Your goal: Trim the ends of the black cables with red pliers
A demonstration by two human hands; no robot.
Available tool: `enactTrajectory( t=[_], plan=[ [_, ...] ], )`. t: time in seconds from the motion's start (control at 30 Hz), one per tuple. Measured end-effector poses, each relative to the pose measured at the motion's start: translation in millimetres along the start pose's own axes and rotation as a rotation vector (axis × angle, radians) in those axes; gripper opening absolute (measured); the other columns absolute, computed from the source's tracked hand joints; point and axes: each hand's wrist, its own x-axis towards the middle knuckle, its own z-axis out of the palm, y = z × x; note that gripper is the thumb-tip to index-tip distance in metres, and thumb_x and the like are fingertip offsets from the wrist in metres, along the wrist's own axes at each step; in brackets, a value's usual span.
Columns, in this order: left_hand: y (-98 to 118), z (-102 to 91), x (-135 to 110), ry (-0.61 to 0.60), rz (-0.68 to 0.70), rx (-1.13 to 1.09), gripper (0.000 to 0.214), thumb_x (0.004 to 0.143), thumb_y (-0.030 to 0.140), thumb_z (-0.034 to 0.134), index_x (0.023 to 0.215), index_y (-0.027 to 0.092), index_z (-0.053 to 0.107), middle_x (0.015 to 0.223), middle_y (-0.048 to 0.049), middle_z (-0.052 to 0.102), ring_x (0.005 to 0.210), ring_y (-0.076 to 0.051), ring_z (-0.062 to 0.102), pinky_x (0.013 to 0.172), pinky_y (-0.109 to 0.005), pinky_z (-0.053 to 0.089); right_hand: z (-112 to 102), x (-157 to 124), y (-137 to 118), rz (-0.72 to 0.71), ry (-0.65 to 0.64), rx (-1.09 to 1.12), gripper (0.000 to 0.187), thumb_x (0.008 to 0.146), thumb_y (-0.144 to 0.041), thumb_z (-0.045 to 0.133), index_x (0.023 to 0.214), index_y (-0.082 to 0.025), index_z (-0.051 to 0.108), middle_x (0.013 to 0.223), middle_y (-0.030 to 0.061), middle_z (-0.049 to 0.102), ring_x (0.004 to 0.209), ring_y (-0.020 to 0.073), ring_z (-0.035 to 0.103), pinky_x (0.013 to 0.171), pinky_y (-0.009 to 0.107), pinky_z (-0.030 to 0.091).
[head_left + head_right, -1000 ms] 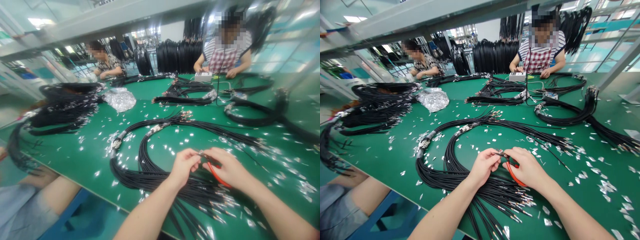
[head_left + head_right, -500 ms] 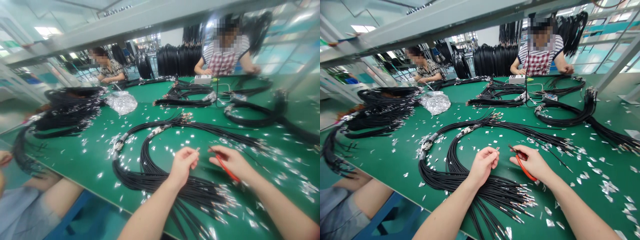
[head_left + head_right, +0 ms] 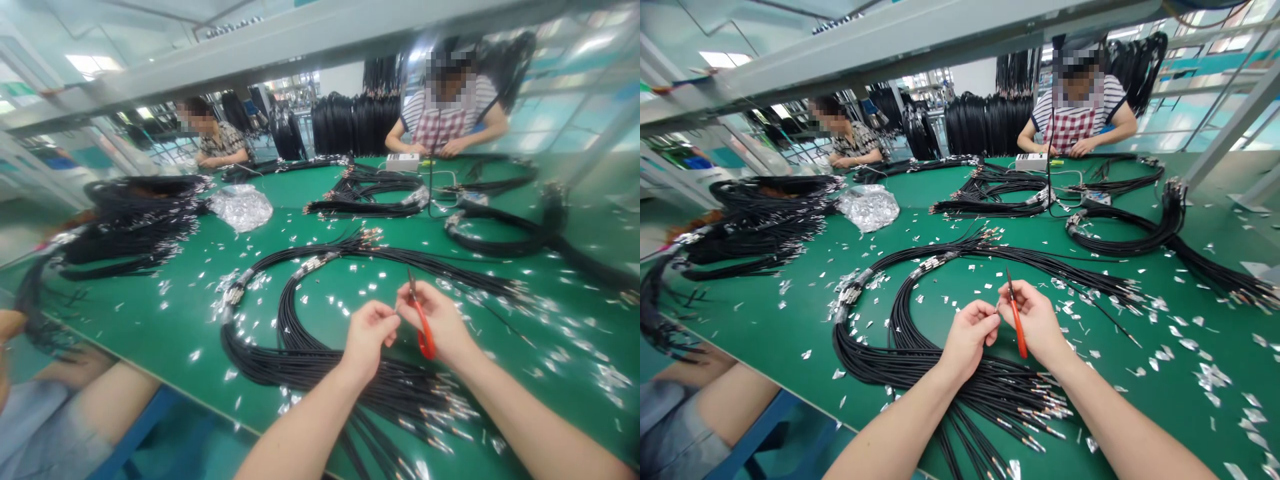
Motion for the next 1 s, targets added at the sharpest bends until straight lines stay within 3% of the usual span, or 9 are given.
enactTrajectory(
  t=[0.17,0.3,0.43,0.5,0.6,0.67,0.77,0.87,1.0],
  plan=[
    [5.8,-4.6,1.8,-0.102,-0.107,-0.065,0.019,0.064,0.027,0.068,0.065,0.011,0.057,0.057,-0.0008,0.057,0.042,-0.005,0.044,0.039,-0.018,0.027,-1.5,3.8,3.7,0.042,-0.056,0.053,0.024,0.065,-0.030,0.069,0.080,-0.020,0.053,0.071,-0.0013,0.055,0.059,0.0118,0.053,0.057,0.026,0.045],
    [7.3,-10.5,3.0,-0.305,-0.257,-0.059,0.019,0.065,0.027,0.067,0.063,0.010,0.059,0.054,-0.0020,0.057,0.038,-0.005,0.044,0.037,-0.019,0.025,-2.7,2.6,4.8,0.088,-0.179,0.106,0.025,0.066,-0.031,0.067,0.081,-0.020,0.051,0.069,-0.0023,0.054,0.054,0.0104,0.051,0.053,0.026,0.044],
    [4.5,-7.7,-1.8,-0.438,-0.353,0.120,0.018,0.063,0.026,0.069,0.061,0.010,0.060,0.052,-0.0026,0.058,0.041,-0.008,0.048,0.044,-0.021,0.033,-7.3,6.6,8.7,0.049,-0.117,0.017,0.024,0.063,-0.033,0.069,0.075,-0.020,0.053,0.069,-0.0027,0.054,0.059,0.0108,0.051,0.056,0.025,0.043],
    [6.2,-5.1,-3.2,-0.345,-0.241,0.153,0.013,0.062,0.022,0.069,0.062,0.012,0.060,0.056,-0.0019,0.059,0.050,-0.009,0.051,0.054,-0.023,0.039,-14.4,11.9,11.7,0.057,-0.014,-0.039,0.025,0.063,-0.035,0.069,0.076,-0.020,0.054,0.065,-0.0035,0.053,0.056,0.0106,0.049,0.055,0.025,0.043],
    [13.0,-4.5,-1.0,-0.106,0.004,0.173,0.007,0.064,0.017,0.067,0.066,0.014,0.061,0.068,-0.0014,0.061,0.067,-0.011,0.053,0.067,-0.024,0.039,-24.7,17.1,16.3,0.098,0.133,-0.089,0.031,0.059,-0.038,0.072,0.077,-0.019,0.055,0.061,-0.0043,0.053,0.051,0.0102,0.048,0.053,0.026,0.043],
    [17.3,-6.2,1.6,-0.003,0.128,0.208,0.005,0.064,0.015,0.065,0.065,0.016,0.060,0.074,-0.0011,0.059,0.073,-0.012,0.053,0.069,-0.024,0.038,-23.8,15.3,18.1,0.103,0.123,-0.053,0.035,0.057,-0.039,0.073,0.079,-0.020,0.054,0.064,-0.0027,0.056,0.056,0.0121,0.053,0.058,0.027,0.045],
    [19.4,-8.6,3.4,0.072,0.263,0.249,0.007,0.062,0.013,0.065,0.061,0.016,0.059,0.073,0.0001,0.055,0.073,-0.012,0.050,0.068,-0.024,0.038,-7.4,6.0,17.1,0.093,-0.019,0.027,0.034,0.060,-0.042,0.071,0.080,-0.021,0.054,0.073,0.0007,0.062,0.067,0.0162,0.060,0.066,0.030,0.048],
    [17.4,-8.5,2.6,0.126,0.300,0.175,0.009,0.061,0.011,0.065,0.061,0.016,0.058,0.070,0.0017,0.051,0.071,-0.011,0.048,0.068,-0.023,0.038,13.8,-2.1,12.8,0.075,-0.095,0.018,0.034,0.059,-0.043,0.071,0.076,-0.020,0.054,0.074,0.0009,0.062,0.069,0.0163,0.059,0.068,0.030,0.048],
    [14.8,-6.9,1.7,0.121,0.212,-0.002,0.012,0.061,0.011,0.066,0.061,0.015,0.054,0.067,0.0028,0.050,0.063,-0.009,0.049,0.062,-0.022,0.040,25.0,-3.2,9.8,0.119,-0.127,0.122,0.033,0.058,-0.038,0.074,0.075,-0.020,0.052,0.071,-0.0018,0.058,0.064,0.0128,0.056,0.065,0.027,0.046]
  ],
)
